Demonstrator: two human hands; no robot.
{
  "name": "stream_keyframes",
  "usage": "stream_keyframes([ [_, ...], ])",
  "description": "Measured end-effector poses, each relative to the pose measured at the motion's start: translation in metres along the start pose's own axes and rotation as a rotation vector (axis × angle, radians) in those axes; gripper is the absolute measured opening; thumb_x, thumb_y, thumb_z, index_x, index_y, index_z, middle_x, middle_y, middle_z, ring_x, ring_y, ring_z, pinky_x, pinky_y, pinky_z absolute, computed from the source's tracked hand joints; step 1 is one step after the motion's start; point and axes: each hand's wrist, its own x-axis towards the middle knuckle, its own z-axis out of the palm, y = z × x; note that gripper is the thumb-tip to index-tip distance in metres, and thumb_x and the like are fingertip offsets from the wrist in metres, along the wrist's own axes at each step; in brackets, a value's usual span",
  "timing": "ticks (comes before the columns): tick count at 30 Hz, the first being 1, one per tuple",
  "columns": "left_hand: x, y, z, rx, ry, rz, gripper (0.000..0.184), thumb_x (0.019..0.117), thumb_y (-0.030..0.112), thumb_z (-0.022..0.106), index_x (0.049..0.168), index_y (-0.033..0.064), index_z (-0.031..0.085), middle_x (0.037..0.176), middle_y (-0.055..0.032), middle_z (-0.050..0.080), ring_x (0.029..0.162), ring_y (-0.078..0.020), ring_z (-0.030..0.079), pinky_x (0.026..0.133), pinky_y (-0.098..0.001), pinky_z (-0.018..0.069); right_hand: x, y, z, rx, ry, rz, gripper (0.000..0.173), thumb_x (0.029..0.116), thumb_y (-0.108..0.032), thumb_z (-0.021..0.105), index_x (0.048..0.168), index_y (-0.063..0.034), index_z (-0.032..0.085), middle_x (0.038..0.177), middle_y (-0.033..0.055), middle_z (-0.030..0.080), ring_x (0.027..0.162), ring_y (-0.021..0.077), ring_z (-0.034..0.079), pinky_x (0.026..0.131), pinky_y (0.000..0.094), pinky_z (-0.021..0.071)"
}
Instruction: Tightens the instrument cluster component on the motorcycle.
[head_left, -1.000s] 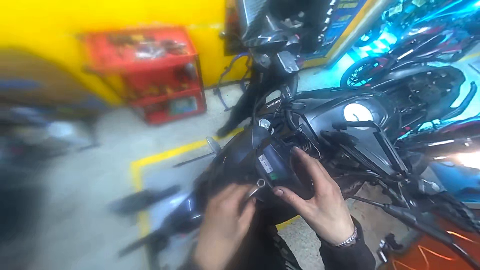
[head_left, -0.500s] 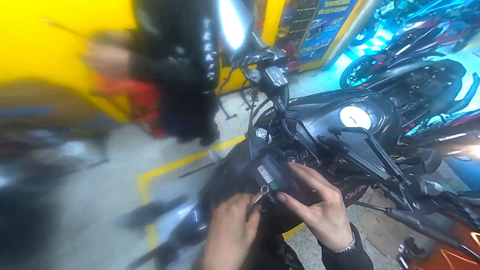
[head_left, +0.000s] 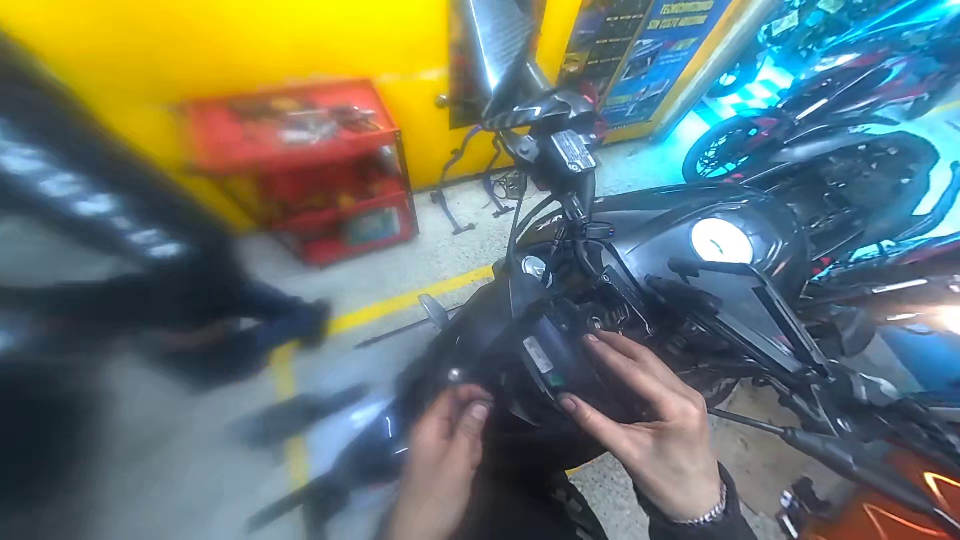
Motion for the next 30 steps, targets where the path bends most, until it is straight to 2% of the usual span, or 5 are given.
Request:
stream_keyframes([
  [4,0.002,0.003,-0.015,-0.352,0.001,-0.264,0.017,0.1035,0.018,0.056,0.109,0.0038,0.064,0.069,-0.0003,0.055,0.042,-0.0015,0.038,0.036,-0.0162,0.0350,0.008,0.008,-0.006,0.166,-0.044,0.042,0.055,0.0798,-0.043,0.086,0.126,-0.0140,0.074,0.128,0.0014,0.070,0.110,0.0141,0.070,0.087,0.0343,0.0643],
  [15,-0.017,-0.018,-0.066,-0.136,0.094,-0.213,0.016,0.1009,0.025,0.062,0.107,0.0119,0.069,0.067,0.0022,0.056,0.043,-0.0023,0.042,0.039,-0.0160,0.0374,0.015,0.011,-0.017,0.244,-0.117,0.022,0.055,0.0783,-0.034,0.088,0.125,-0.0083,0.073,0.127,0.0065,0.071,0.113,0.0201,0.070,0.093,0.0367,0.0626],
  [23,-0.085,-0.109,-0.111,0.034,0.023,-0.306,0.024,0.1019,0.038,0.057,0.113,0.0202,0.068,0.075,0.0056,0.066,0.054,-0.0044,0.057,0.047,-0.0183,0.0468,0.026,-0.002,-0.033,-0.004,-0.290,-0.001,0.065,0.0819,-0.043,0.083,0.135,-0.0146,0.061,0.120,-0.0113,0.071,0.105,0.0033,0.068,0.092,0.0239,0.0596],
  [26,-0.117,-0.148,-0.107,0.069,-0.092,-0.446,0.024,0.1017,0.034,0.053,0.111,0.0158,0.066,0.075,0.0046,0.067,0.055,-0.0062,0.057,0.048,-0.0244,0.0476,0.031,-0.008,-0.038,-0.110,-0.345,0.039,0.067,0.0818,-0.050,0.082,0.134,-0.0153,0.057,0.112,-0.0132,0.071,0.096,0.0007,0.069,0.082,0.0212,0.0607],
  [30,-0.138,-0.177,-0.087,-0.006,-0.263,-0.529,0.031,0.1066,0.027,0.051,0.119,0.0019,0.063,0.084,-0.0084,0.068,0.067,-0.0178,0.064,0.063,-0.0414,0.0556,0.030,-0.012,-0.040,-0.200,-0.447,0.036,0.084,0.0764,-0.050,0.087,0.139,-0.0124,0.045,0.113,-0.0128,0.068,0.097,0.0004,0.068,0.084,0.0223,0.0612],
])
